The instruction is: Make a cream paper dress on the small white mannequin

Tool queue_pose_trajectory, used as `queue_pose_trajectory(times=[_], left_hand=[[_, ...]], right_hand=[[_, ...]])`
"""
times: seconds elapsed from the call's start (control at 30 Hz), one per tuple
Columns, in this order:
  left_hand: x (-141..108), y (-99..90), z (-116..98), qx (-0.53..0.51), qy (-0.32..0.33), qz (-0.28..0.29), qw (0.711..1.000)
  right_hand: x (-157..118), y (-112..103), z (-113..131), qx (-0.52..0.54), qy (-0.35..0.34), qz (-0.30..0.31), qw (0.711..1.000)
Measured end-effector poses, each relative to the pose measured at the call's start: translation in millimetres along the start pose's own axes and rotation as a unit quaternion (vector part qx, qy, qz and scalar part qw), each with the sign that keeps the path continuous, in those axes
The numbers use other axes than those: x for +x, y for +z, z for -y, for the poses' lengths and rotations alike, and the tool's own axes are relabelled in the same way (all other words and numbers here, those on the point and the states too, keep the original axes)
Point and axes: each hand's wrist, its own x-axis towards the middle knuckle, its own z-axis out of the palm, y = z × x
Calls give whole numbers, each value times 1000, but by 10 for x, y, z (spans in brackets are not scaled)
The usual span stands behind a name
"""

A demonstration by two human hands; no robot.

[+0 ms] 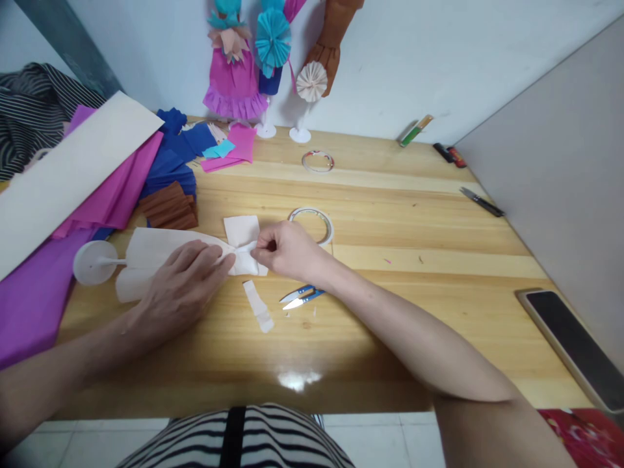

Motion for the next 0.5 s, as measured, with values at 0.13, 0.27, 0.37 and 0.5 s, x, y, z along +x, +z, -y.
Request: queue_pose_trajectory(times=[0.13,0.27,0.37,0.5], left_hand=[[-7,14,-4,11,2,-6,1000],[-23,34,-1,9,5,-3,1000],[-29,39,3,3,2,0,1000],[-23,29,4,0,3,-1,1000]], right_hand=[[54,-38,13,-3,21,18,1000],[95,-59,-11,-10,34,46,998],[104,-70,-43,-16,28,51,998],[133,-109,-86,-12,31,39,999]])
